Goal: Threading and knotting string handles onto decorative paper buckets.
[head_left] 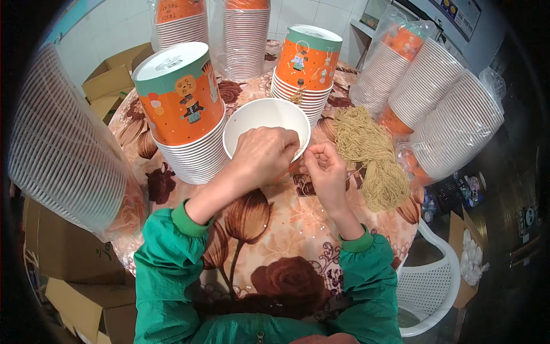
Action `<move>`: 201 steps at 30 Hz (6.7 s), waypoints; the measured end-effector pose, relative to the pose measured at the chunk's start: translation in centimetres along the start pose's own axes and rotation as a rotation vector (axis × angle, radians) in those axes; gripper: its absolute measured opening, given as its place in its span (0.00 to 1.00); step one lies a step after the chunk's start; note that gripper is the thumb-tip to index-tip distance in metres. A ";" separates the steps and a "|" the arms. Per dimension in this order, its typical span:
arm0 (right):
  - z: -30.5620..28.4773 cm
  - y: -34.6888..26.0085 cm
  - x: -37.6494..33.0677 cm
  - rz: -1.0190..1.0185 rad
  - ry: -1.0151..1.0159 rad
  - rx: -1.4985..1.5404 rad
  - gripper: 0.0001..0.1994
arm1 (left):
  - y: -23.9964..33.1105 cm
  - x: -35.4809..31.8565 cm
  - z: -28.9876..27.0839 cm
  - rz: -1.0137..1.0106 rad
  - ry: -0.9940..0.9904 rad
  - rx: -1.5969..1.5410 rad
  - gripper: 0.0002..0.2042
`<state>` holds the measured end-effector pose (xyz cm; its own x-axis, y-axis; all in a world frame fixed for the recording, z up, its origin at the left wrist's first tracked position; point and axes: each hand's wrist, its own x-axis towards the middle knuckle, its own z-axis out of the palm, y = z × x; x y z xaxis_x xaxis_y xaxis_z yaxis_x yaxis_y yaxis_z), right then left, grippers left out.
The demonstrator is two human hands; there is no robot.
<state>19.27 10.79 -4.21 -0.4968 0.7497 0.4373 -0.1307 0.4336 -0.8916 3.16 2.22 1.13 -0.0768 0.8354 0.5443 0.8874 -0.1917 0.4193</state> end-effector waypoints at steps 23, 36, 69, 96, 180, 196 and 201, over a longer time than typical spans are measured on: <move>0.7 -1.0 -1.0 0.364 -0.208 0.415 0.08 | -0.2 -3.9 -0.2 0.173 0.375 0.055 0.08; 2.6 0.3 -2.0 0.604 -0.269 0.540 0.09 | -3.6 -5.7 0.3 0.233 0.348 -0.060 0.11; 4.7 -0.4 -3.8 0.546 -0.241 0.636 0.12 | -1.4 -9.6 1.7 -0.101 0.287 -0.220 0.04; 3.7 -1.4 -3.0 0.369 -0.278 0.185 0.04 | -0.9 -7.1 2.9 -0.525 0.132 -1.153 0.04; 5.1 -1.5 -2.2 -0.175 -0.093 -0.146 0.01 | -0.6 -7.8 1.5 -0.395 0.289 -0.763 0.05; 4.6 -3.3 -0.9 -0.508 -0.113 -0.537 0.04 | -0.8 -8.0 0.2 0.047 0.386 -0.030 0.10; 4.1 -3.6 -0.8 -0.515 -0.184 -0.601 0.05 | -1.4 -8.0 0.4 0.080 0.346 -0.023 0.11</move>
<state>16.63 6.62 -1.84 -0.6398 0.3113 0.7027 0.0756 0.9354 -0.3455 2.70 -4.01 -4.12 -0.1600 0.5940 0.7884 0.8868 -0.2643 0.3791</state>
